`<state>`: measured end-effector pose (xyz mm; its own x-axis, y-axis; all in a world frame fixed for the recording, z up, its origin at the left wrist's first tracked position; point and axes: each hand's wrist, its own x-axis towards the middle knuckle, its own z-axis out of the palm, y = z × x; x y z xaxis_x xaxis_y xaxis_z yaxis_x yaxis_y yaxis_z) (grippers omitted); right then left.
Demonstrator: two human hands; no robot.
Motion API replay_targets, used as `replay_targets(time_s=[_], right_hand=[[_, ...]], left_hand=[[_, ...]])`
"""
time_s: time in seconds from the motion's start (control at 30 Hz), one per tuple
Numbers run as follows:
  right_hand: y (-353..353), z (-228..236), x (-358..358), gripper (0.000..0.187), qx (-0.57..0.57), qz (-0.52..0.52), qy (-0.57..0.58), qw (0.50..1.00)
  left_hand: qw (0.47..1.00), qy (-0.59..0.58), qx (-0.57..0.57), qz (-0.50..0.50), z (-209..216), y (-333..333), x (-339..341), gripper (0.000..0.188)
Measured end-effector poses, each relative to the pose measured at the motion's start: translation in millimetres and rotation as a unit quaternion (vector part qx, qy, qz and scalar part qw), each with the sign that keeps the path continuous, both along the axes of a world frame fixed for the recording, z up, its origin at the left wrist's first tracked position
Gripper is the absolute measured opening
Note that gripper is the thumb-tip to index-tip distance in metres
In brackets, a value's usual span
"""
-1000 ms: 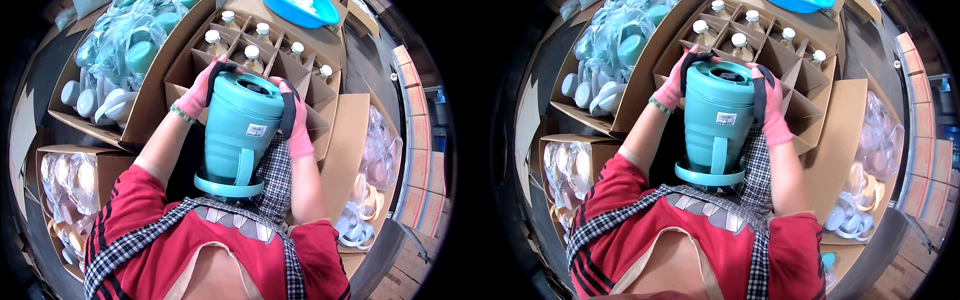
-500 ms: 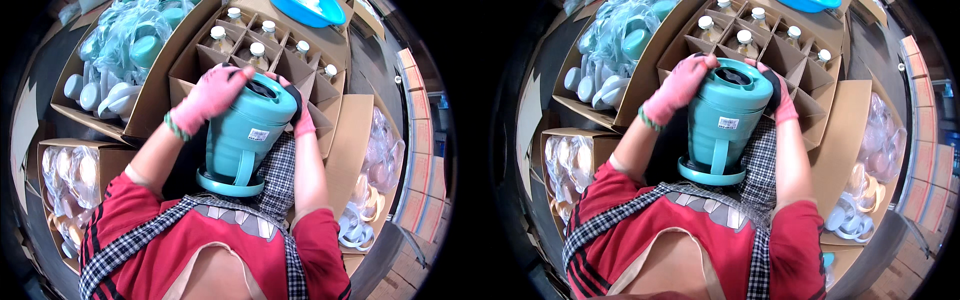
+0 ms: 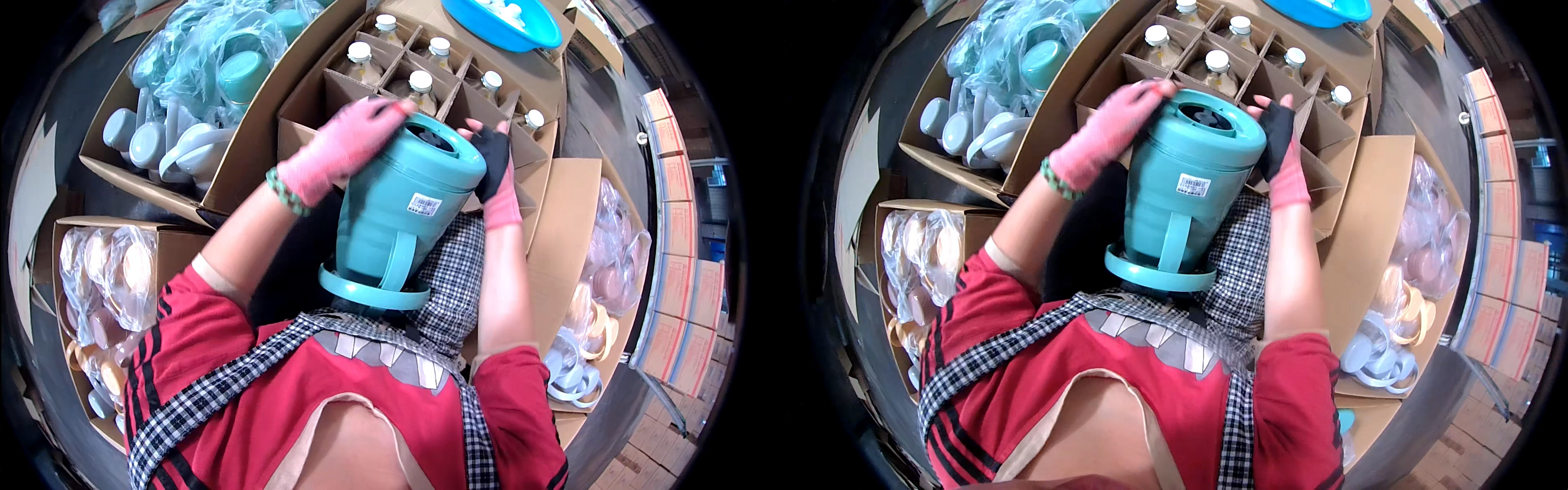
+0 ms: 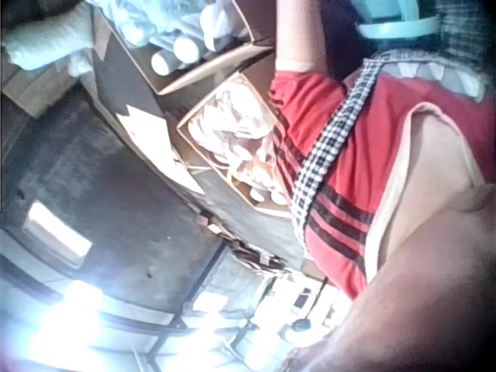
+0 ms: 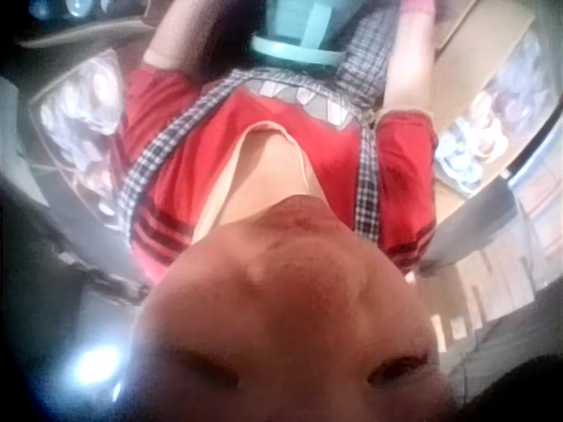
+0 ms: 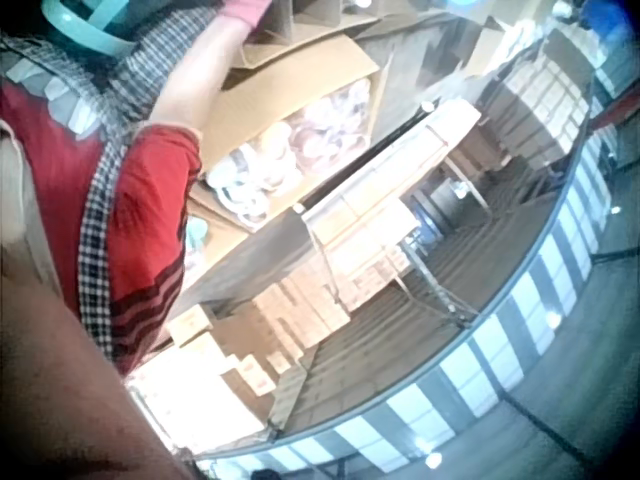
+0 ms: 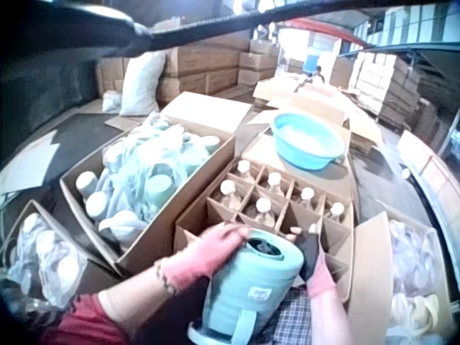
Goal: The person sits on the floor surrounded by boxes of kitchenware and assembles several thermos-style containers. They remove the containers from plastic packaging, unscrew the lids, inspect the interiors, and reassemble them. The person handles teal, white, and beige containers, placing the finished units into cardboard boxes.
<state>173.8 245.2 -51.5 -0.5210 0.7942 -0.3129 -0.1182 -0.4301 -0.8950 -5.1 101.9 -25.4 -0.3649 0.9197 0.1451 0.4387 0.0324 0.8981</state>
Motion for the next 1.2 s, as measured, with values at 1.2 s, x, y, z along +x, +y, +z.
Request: replay_targets(time_s=[1.2], right_hand=[[5.3,2.3,-47.6,0.048,-0.221,0.367,0.237,0.872]], left_hand=[[0.944,0.320,0.083,-0.016,48.2,-19.4,56.3,0.032]])
